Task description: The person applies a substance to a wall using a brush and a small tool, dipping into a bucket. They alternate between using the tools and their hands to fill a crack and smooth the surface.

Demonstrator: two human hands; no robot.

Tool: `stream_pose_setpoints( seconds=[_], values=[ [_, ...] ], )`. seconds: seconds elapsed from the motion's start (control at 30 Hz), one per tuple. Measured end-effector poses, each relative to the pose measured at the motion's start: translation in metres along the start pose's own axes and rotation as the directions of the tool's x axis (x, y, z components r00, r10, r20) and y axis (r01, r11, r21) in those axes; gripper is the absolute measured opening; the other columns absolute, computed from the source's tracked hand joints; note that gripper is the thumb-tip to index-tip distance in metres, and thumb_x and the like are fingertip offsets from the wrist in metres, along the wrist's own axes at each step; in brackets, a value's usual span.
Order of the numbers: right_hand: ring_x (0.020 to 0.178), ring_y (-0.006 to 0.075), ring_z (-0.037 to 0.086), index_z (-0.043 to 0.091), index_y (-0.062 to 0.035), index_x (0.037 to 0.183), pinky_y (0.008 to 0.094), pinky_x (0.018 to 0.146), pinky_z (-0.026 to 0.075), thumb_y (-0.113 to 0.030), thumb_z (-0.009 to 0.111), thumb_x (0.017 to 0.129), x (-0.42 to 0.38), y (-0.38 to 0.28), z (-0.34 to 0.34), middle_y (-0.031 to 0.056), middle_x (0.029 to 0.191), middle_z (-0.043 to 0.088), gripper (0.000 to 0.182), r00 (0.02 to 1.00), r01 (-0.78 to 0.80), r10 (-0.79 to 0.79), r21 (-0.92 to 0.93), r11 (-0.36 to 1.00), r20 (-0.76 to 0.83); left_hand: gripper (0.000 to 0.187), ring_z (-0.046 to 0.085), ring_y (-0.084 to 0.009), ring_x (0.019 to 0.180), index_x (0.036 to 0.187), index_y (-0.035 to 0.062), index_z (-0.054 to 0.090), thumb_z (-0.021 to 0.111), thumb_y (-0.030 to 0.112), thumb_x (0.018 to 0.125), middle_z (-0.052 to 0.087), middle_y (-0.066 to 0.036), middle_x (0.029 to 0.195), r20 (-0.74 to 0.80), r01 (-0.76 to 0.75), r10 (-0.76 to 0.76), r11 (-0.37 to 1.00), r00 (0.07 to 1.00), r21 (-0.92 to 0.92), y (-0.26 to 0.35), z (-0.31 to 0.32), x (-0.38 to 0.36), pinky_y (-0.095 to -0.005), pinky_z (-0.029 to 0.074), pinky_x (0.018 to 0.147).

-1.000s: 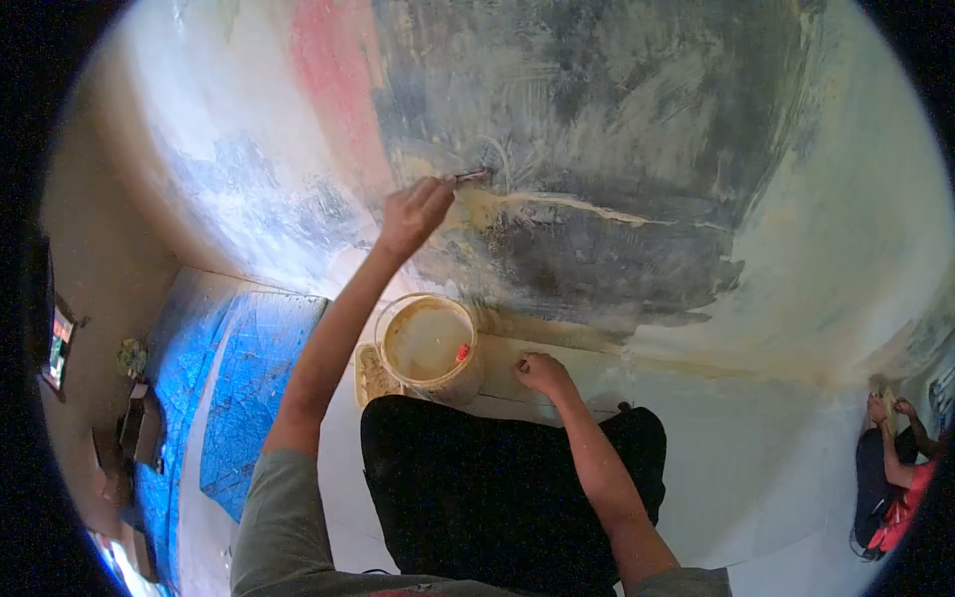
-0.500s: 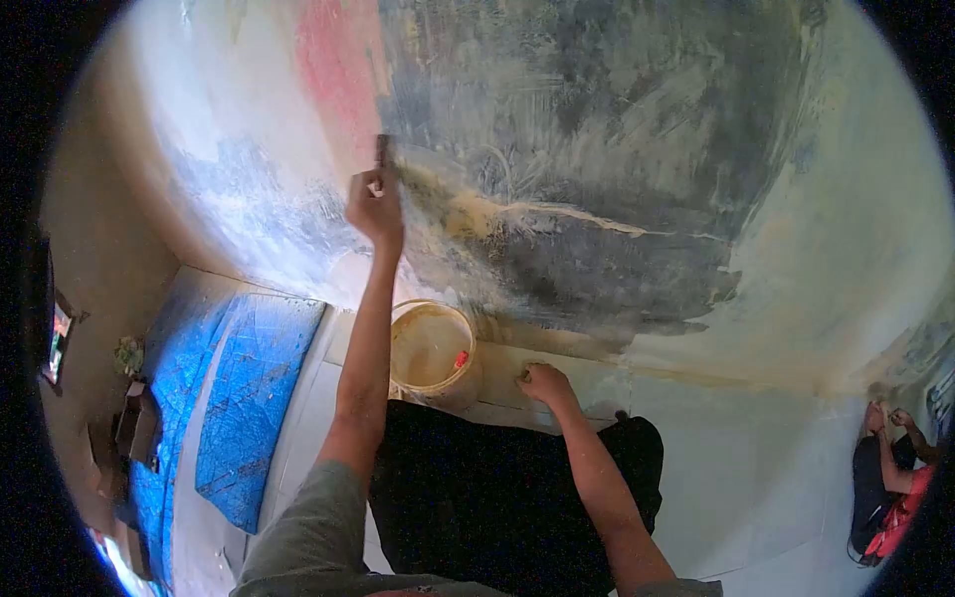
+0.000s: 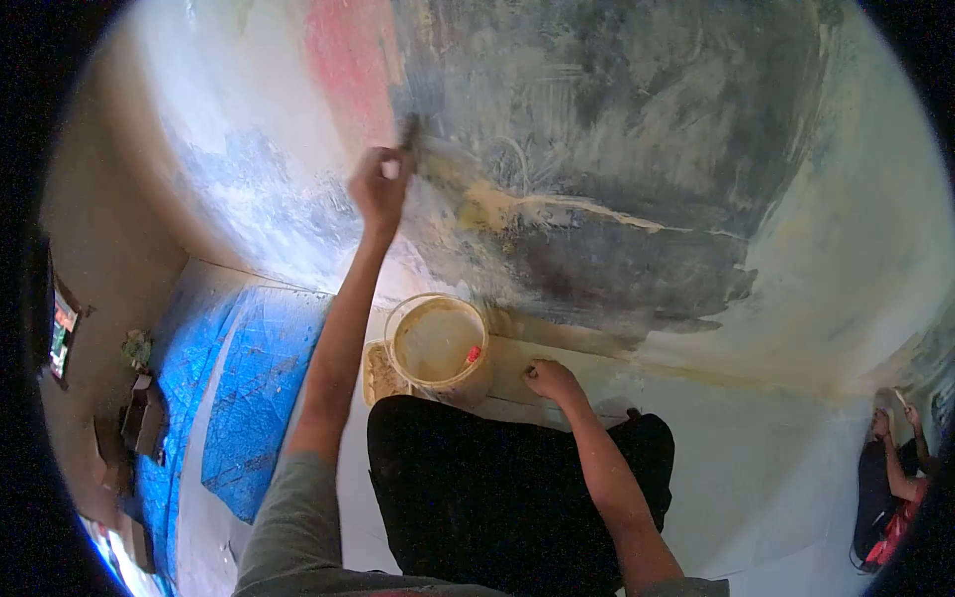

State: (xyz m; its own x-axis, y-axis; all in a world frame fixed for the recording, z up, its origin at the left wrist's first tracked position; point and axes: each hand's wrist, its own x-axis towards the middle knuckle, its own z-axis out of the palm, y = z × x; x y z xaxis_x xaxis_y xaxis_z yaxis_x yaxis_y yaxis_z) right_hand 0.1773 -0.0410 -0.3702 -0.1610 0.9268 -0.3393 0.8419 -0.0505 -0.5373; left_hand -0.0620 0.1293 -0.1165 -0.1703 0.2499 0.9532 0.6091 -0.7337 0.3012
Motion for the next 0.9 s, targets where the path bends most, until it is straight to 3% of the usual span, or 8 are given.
stream_pose_setpoints(
  seconds=[0.13, 0.2, 0.33, 0.43, 0.57, 0.7, 0.83, 0.9],
  values=[
    [0.07, 0.0231, 0.063, 0.061, -0.0052, 0.1, 0.0371, 0.071, 0.05, -0.035, 0.052, 0.085, 0.005, 0.011, 0.004, 0.0104, 0.075, 0.065, 0.034, 1.0, -0.009, 0.009, -0.004, 1.0, -0.019, 0.01, 0.055, -0.0211, 0.049, 0.076, 0.0107, 0.062, 0.068, 0.005, 0.071, 0.06, -0.006, 0.066, -0.064, -0.194, 0.193, 0.981, 0.979, -0.009, 0.022, 0.023, -0.021, -0.0317, 0.044, 0.047],
    [0.066, 0.0215, 0.063, 0.061, -0.0053, 0.1, 0.0363, 0.069, 0.05, -0.034, 0.052, 0.085, 0.009, 0.013, 0.012, 0.009, 0.069, 0.064, 0.034, 0.996, 0.056, -0.059, -0.058, 0.997, -0.06, 0.014, 0.058, -0.0208, 0.052, 0.079, 0.0122, 0.06, 0.071, 0.008, 0.07, 0.061, -0.004, 0.068, 0.272, -0.356, 0.338, 0.934, 0.901, 0.021, 0.029, 0.015, -0.036, -0.0318, 0.046, 0.048],
    [0.057, 0.0199, 0.063, 0.062, -0.0056, 0.094, 0.0337, 0.062, 0.05, -0.034, 0.055, 0.083, 0.002, 0.015, 0.008, 0.0099, 0.073, 0.066, 0.032, 0.998, 0.036, -0.032, 0.076, 0.996, -0.052, 0.012, 0.06, -0.0214, 0.057, 0.077, 0.0103, 0.06, 0.07, 0.008, 0.071, 0.061, -0.006, 0.069, -0.086, 0.021, -0.016, 0.998, 0.996, 0.055, 0.024, 0.013, -0.015, -0.0316, 0.046, 0.049],
    [0.062, 0.0215, 0.063, 0.061, -0.0046, 0.098, 0.035, 0.065, 0.05, -0.035, 0.056, 0.082, 0.011, 0.017, 0.009, 0.0112, 0.075, 0.065, 0.034, 0.999, 0.029, -0.029, 0.014, 0.999, -0.042, 0.008, 0.059, -0.0231, 0.056, 0.077, 0.0101, 0.061, 0.067, 0.007, 0.073, 0.06, -0.006, 0.069, 0.299, -0.411, 0.393, 0.912, 0.869, -0.004, 0.04, 0.02, -0.043, -0.0329, 0.046, 0.049],
    [0.074, 0.0253, 0.063, 0.059, -0.0038, 0.104, 0.0379, 0.071, 0.05, -0.035, 0.057, 0.081, -0.008, -0.002, -0.005, 0.0128, 0.079, 0.065, 0.039, 0.998, -0.053, 0.049, 0.133, 0.99, 0.037, 0.01, 0.058, -0.0251, 0.054, 0.08, 0.0107, 0.06, 0.066, 0.008, 0.073, 0.06, -0.005, 0.07, -0.062, 0.016, -0.014, 0.999, 0.998, 0.033, 0.024, 0.019, -0.022, -0.0349, 0.044, 0.047],
    [0.084, 0.0279, 0.062, 0.059, -0.004, 0.106, 0.039, 0.075, 0.05, -0.035, 0.055, 0.082, 0.005, 0.01, 0.004, 0.0141, 0.088, 0.065, 0.04, 1.0, -0.023, 0.023, -0.074, 0.997, 0.006, 0.011, 0.057, -0.0243, 0.053, 0.077, 0.0094, 0.06, 0.069, 0.007, 0.071, 0.061, -0.005, 0.07, 0.255, -0.331, 0.314, 0.943, 0.915, 0.025, 0.061, 0.024, -0.049, -0.0331, 0.044, 0.049],
    [0.09, 0.0289, 0.061, 0.059, -0.0043, 0.106, 0.0398, 0.079, 0.049, -0.038, 0.052, 0.083, -0.01, -0.003, -0.012, 0.0149, 0.096, 0.063, 0.041, 0.998, -0.056, 0.054, 0.058, 0.997, 0.044, 0.012, 0.058, -0.0262, 0.055, 0.08, 0.0101, 0.059, 0.068, 0.006, 0.072, 0.059, -0.006, 0.071, -0.068, 0.043, -0.04, 0.998, 0.997, 0.048, 0.036, 0.022, -0.026, -0.0335, 0.045, 0.05],
    [0.09, 0.0288, 0.061, 0.059, -0.0046, 0.106, 0.04, 0.081, 0.048, -0.039, 0.051, 0.083, -0.01, -0.005, -0.007, 0.0147, 0.096, 0.064, 0.042, 0.988, -0.12, 0.113, 0.06, 0.991, 0.105, 0.011, 0.058, -0.0243, 0.055, 0.079, 0.0103, 0.06, 0.068, 0.007, 0.072, 0.06, -0.006, 0.07, 0.026, -0.08, 0.079, 0.995, 0.997, 0.053, 0.043, 0.027, -0.042, -0.0325, 0.045, 0.049]
  ],
)
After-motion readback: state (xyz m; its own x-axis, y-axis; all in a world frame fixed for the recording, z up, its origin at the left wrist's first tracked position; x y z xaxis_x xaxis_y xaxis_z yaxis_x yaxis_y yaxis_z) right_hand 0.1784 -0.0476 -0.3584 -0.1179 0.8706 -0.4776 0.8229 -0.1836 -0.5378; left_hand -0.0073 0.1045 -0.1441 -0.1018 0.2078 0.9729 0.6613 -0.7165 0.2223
